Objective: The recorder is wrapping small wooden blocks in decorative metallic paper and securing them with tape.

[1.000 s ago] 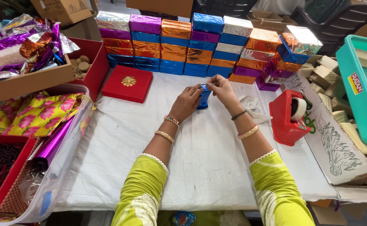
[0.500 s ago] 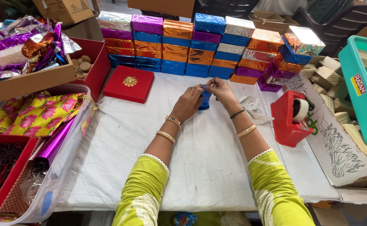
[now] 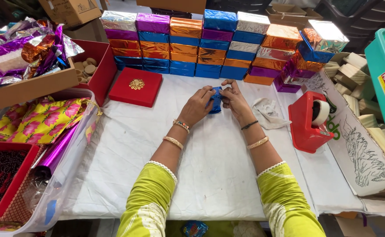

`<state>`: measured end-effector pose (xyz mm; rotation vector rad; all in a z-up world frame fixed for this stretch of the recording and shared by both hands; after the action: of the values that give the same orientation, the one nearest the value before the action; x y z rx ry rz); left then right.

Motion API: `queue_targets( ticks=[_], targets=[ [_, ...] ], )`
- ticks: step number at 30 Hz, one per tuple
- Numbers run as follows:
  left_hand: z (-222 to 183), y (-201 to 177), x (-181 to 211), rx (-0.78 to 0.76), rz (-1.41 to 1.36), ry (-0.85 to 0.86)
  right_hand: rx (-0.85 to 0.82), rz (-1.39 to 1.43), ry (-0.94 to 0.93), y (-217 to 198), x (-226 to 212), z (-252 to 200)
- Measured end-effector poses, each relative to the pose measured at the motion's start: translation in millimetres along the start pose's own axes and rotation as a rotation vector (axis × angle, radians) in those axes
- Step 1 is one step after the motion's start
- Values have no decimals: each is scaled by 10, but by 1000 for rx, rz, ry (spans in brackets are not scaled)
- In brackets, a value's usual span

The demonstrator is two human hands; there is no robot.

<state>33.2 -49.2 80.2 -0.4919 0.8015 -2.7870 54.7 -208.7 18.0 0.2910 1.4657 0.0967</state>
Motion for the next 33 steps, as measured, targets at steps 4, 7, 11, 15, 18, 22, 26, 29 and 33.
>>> queue_targets(
  ticks=[4,7,11,15,18,22,26,29,33],
  targets=[
    [16,-50,-13,14,-15,-10,50,-124,-106,-2,-160,-27],
    [3,-49,-30,18,-17,-14,87,-519,-420,38,-444,-116],
    [14,-49,-25,15,-23,-20,85,-888,-537,320,-645,-272],
    [1,5,-8,10,-16,-5,213,-1061,-351,307,-626,-306],
    [9,-8,-38,18,-24,-15,194,-1014,-433,140,-519,-187],
    [59,-113,-63,11,-167,-126,-45,-129,-4,-208,63,20],
    [135,-189,50,-18,-176,-130,-75,85,15,-343,207,114],
    [-3,18,-191,56,-130,-98,-113,9,50,-360,353,152],
    [-58,130,-648,129,-338,-355,-34,-31,-11,-562,400,194]
  ],
)
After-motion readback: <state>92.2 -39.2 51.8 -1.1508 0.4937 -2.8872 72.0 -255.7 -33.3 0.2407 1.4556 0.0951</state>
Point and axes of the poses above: each hand's wrist, its own z-axis towards the middle knuckle, its own y-axis out of the palm, x = y × z, the point moved 10 cm from there along z, towards the middle knuckle, and after that the axes turned 3 degrees about z, right-handed, at the moved point
